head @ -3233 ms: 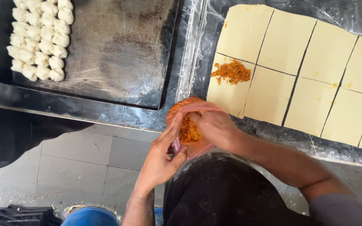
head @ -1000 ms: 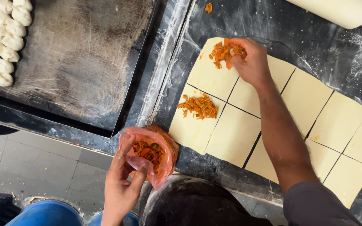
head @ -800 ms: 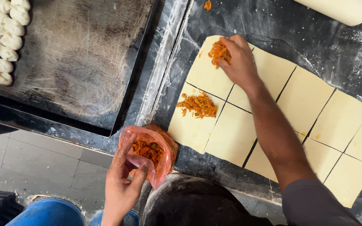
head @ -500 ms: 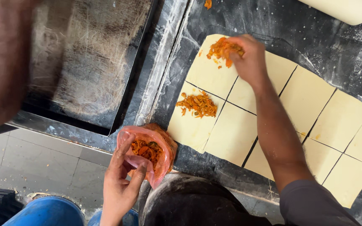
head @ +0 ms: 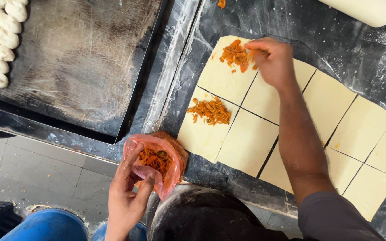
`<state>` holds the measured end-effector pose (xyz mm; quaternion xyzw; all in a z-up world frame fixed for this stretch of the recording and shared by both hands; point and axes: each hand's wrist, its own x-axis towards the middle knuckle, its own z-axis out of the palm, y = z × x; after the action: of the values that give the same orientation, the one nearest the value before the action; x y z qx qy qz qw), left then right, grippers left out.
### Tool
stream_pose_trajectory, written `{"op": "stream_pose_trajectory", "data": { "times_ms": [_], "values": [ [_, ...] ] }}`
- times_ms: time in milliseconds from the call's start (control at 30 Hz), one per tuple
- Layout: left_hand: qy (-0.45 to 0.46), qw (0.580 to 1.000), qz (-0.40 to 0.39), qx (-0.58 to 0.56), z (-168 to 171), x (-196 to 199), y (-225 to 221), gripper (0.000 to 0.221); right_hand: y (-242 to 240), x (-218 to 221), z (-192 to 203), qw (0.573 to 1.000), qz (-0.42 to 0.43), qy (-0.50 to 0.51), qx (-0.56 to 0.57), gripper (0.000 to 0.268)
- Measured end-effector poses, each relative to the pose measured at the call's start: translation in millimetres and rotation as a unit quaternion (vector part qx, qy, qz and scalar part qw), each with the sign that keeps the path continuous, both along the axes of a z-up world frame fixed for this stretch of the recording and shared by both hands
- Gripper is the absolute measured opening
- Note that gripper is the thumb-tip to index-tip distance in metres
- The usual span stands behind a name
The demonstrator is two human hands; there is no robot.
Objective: The person places portions of an orange filling from a plastic bag onto several squares of dough arranged on a floured work surface.
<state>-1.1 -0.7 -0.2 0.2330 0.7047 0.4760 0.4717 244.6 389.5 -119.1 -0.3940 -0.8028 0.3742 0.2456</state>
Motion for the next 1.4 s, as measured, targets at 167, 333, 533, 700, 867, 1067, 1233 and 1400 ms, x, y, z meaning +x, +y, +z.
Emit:
{"op": "stream_pose_trajectory", "data": {
  "times_ms": [167,333,533,700,867,1067,1233,1400],
  "values": [
    [0.013,1.0,0.003,0.006,3.4,-0.4,1.2,0.066,6.9,-6.0,-4.7,0.999,0.017,0.002,0.031,0.034],
    [0.029,1.0,0.005,0.002,4.2,1.8,0.3,0.066,-10.6,-25.2,-6.9,0.985,0.045,-0.105,0.128,0.056],
    [0.035,0.999,0.019,0.019,2.1,3.2,-4.7,0.064,-16.9,-24.1,9.8,0.982,0.065,-0.115,0.132,0.048],
    [0.025,0.999,0.018,-0.017,0.1,4.0,-9.0,0.065,-14.6,-8.6,26.5,0.99,0.057,-0.119,0.043,0.058],
    [0.038,0.999,0.011,0.004,-0.9,3.3,-9.8,0.066,-17.6,-7.5,31.0,0.988,0.073,-0.085,0.105,0.05],
    [0.033,0.999,0.029,0.017,-0.4,4.7,-15.9,0.065,-11.8,2.0,35.1,0.993,0.015,-0.103,0.057,0.034],
    [0.031,0.998,0.038,0.032,-0.8,6.9,-19.0,0.064,-9.2,-8.6,29.4,0.983,0.003,-0.17,0.066,0.02],
    [0.144,0.984,0.022,0.104,3.7,7.7,-22.0,0.04,0.5,9.4,33.2,0.994,0.091,-0.041,0.038,0.028]
  ]
}}
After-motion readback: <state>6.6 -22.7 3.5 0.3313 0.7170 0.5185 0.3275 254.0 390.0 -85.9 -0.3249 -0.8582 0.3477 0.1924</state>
